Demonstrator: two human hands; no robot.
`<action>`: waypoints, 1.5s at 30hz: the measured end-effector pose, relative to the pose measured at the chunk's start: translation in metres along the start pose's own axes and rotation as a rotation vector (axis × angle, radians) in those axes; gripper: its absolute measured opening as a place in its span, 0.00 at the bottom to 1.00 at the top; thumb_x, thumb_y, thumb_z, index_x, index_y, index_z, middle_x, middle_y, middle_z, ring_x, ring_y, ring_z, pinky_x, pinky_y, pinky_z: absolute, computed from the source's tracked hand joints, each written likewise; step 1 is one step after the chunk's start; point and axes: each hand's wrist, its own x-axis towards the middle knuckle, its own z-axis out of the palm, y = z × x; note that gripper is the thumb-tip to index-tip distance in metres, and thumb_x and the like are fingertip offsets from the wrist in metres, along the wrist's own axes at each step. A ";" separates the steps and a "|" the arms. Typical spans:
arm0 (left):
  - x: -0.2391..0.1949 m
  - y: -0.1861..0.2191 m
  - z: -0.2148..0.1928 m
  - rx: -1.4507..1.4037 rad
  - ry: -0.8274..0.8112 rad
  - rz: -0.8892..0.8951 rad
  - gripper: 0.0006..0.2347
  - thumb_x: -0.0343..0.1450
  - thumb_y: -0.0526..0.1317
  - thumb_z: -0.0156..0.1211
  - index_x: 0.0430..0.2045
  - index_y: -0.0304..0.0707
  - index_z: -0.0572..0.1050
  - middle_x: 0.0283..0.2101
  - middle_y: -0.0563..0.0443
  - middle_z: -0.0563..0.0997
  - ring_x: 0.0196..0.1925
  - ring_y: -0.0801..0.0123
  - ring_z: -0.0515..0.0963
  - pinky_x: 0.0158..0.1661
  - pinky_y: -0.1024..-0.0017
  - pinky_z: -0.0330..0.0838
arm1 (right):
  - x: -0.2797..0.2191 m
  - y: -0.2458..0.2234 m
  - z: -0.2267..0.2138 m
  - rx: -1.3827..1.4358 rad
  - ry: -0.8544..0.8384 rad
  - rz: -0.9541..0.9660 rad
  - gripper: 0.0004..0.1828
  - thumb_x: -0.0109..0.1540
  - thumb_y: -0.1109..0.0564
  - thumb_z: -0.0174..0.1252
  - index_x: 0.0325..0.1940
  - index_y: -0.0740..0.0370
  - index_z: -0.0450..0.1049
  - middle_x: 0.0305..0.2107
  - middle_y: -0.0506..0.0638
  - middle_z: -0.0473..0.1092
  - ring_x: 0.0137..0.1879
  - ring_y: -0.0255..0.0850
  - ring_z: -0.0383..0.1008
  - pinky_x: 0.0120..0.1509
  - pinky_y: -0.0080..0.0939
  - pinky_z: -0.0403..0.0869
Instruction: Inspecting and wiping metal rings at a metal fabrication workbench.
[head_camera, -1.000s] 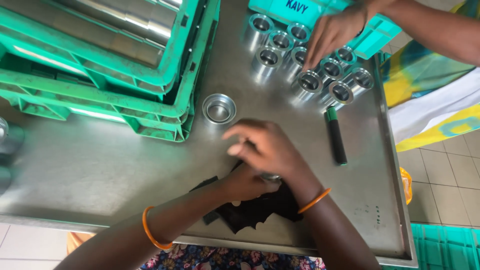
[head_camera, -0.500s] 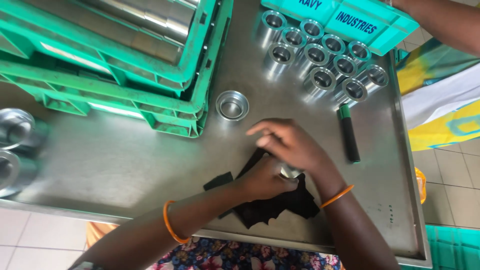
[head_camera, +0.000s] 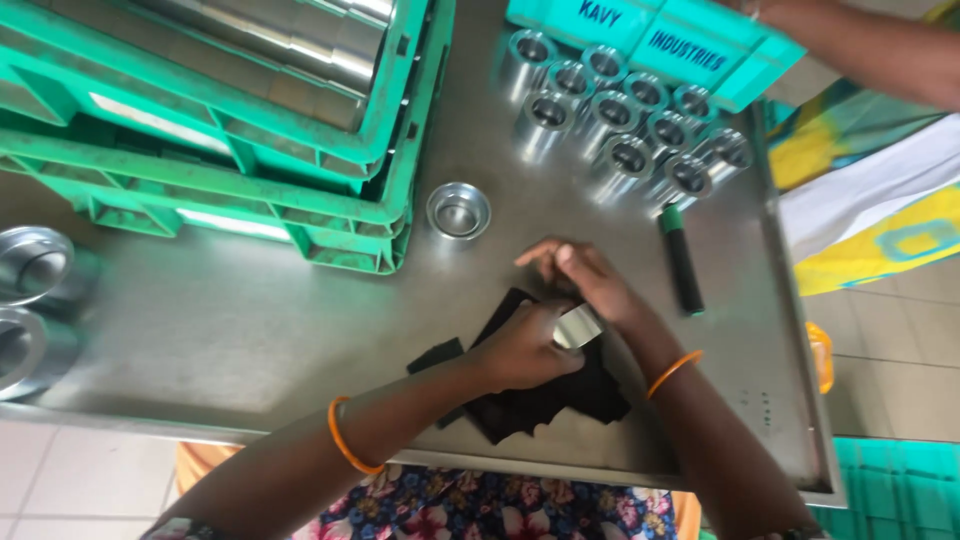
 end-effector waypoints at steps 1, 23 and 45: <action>-0.001 0.002 -0.001 -0.064 0.001 0.023 0.15 0.64 0.35 0.64 0.42 0.28 0.75 0.33 0.46 0.82 0.37 0.65 0.85 0.41 0.67 0.77 | -0.004 0.005 -0.001 0.134 0.056 -0.020 0.32 0.68 0.32 0.43 0.54 0.55 0.81 0.28 0.47 0.68 0.35 0.32 0.68 0.42 0.36 0.68; 0.011 -0.058 0.027 -0.097 0.026 0.425 0.18 0.74 0.33 0.52 0.58 0.22 0.65 0.56 0.36 0.72 0.57 0.54 0.74 0.52 0.59 0.69 | 0.001 -0.116 0.029 -0.394 0.097 -0.312 0.24 0.62 0.46 0.57 0.62 0.53 0.73 0.40 0.52 0.76 0.41 0.42 0.77 0.45 0.42 0.73; 0.001 -0.031 0.006 -0.155 -0.057 0.212 0.16 0.66 0.33 0.62 0.48 0.30 0.74 0.40 0.46 0.83 0.42 0.67 0.84 0.45 0.69 0.76 | 0.017 0.006 0.009 0.051 0.153 -0.059 0.28 0.72 0.37 0.42 0.55 0.59 0.78 0.35 0.48 0.73 0.38 0.37 0.73 0.44 0.39 0.73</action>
